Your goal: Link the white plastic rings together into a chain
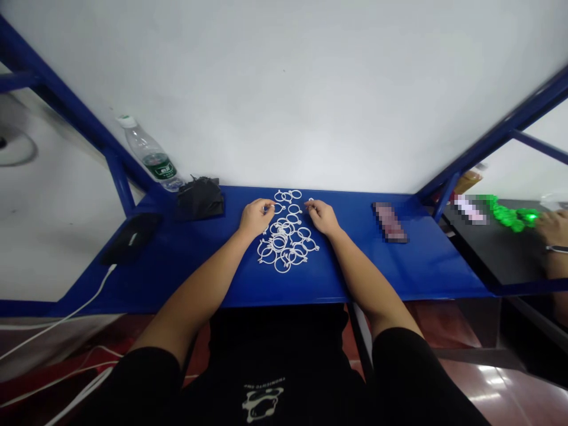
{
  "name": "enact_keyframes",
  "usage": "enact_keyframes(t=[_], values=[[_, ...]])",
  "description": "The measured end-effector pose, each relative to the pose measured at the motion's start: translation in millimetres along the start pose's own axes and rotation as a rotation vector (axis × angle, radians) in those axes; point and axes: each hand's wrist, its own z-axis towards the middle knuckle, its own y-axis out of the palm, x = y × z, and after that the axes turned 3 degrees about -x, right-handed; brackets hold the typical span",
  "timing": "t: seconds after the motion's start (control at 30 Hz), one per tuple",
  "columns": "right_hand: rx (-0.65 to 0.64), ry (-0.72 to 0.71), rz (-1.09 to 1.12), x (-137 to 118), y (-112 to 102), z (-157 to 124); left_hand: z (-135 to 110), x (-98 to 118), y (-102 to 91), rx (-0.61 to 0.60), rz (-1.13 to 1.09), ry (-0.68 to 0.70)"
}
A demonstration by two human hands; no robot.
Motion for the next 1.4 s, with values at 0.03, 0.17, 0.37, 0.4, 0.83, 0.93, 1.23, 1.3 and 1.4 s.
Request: enact_keyframes(t=[0.03, 0.17, 0.37, 0.4, 0.83, 0.93, 1.23, 1.3, 1.4], values=[[-0.002, -0.002, -0.003, 0, 0, 0, 0, 0, -0.3, 0.004, 0.002, 0.001], [-0.011, 0.006, -0.022, -2, -1, 1, 0, 1, -2.3, -0.005, -0.006, 0.008], [-0.028, -0.007, -0.127, -3, -6, 2, 1, 8, -4.7, -0.053, -0.002, 0.025], [-0.033, -0.007, -0.134, -3, -7, 2, 1, 9, -5.0, -0.061, -0.005, 0.044], [-0.033, -0.033, 0.113, -38, -10, -3, -11, 21, -3.0, -0.238, -0.077, 0.158], [-0.107, -0.027, 0.148, -40, -15, 4, -11, 20, 1.1, -0.192, -0.045, 0.216], [-0.082, 0.150, -0.240, -36, 2, 66, -6, 15, 1.4, -0.056, -0.042, 0.183], [-0.150, 0.136, -0.343, -39, 12, 85, -6, 14, 1.6, -0.074, -0.052, 0.169], [-0.273, 0.240, -0.427, -46, 26, 102, -7, 14, 1.7, -0.102, -0.056, 0.157]])
